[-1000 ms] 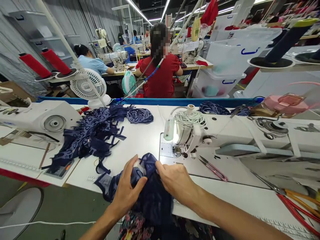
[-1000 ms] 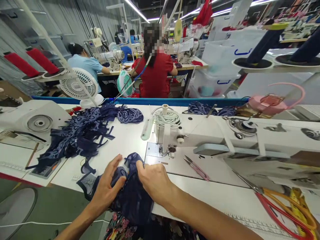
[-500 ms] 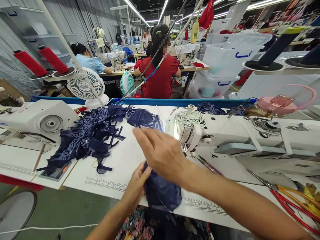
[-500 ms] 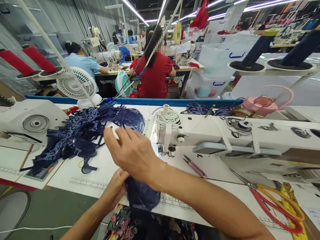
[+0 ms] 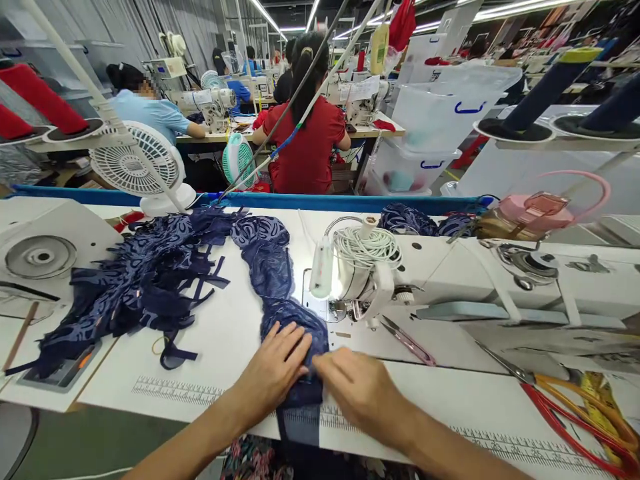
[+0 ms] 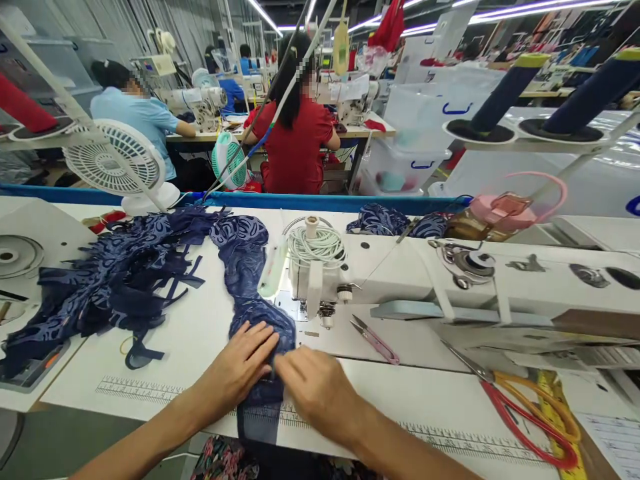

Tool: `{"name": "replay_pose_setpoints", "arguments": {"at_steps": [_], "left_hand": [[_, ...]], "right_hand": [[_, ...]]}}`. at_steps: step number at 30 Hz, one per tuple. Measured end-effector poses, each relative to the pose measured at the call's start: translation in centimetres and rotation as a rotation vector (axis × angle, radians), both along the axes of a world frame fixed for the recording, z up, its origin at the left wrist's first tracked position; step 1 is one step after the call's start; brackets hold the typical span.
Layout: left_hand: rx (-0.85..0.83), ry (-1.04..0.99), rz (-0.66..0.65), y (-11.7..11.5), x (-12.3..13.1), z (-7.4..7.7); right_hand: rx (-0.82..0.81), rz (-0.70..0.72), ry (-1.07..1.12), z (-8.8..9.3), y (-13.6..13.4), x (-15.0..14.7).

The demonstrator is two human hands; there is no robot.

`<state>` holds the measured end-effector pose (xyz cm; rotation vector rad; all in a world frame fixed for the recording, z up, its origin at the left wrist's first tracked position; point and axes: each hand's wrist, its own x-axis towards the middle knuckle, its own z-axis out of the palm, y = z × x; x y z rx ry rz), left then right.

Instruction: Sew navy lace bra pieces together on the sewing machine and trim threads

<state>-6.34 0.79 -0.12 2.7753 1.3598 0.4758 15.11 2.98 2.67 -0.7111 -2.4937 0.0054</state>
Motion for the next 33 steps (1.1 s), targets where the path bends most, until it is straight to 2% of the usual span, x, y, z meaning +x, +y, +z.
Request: {"name": "replay_pose_setpoints", "arguments": {"at_steps": [4,7,9,14,19,23,26,29,33], "left_hand": [[0.030,0.082,0.160,-0.8,-0.1,0.0],[-0.006,0.095,0.225,-0.7,0.4,0.7],[-0.045,0.076,0.242,0.0,0.8,0.9],[-0.098,0.020,0.283,2.9,1.7,1.0],[-0.113,-0.009,0.293,6.4,3.3,1.7],[-0.121,-0.025,0.209,8.1,3.8,2.3],[-0.092,-0.009,0.204,7.6,3.6,2.5],[0.010,-0.005,0.194,5.6,3.6,2.6],[0.171,-0.016,0.054,3.1,4.2,1.9]], "right_hand": [[0.136,-0.343,-0.273,-0.6,4.4,0.6],[0.157,-0.432,-0.378,-0.7,6.1,0.1],[0.096,-0.388,-0.366,-0.3,6.2,0.2],[-0.220,-0.096,-0.227,0.7,3.7,2.4],[-0.212,0.125,-0.062,-0.4,1.3,3.2],[-0.223,0.160,-0.070,-1.1,0.9,3.0],[-0.226,0.159,-0.068,-1.0,0.6,3.0],[-0.267,0.161,-0.082,-1.0,0.3,3.2],[-0.315,0.163,-0.086,-1.3,0.2,3.2]]}}
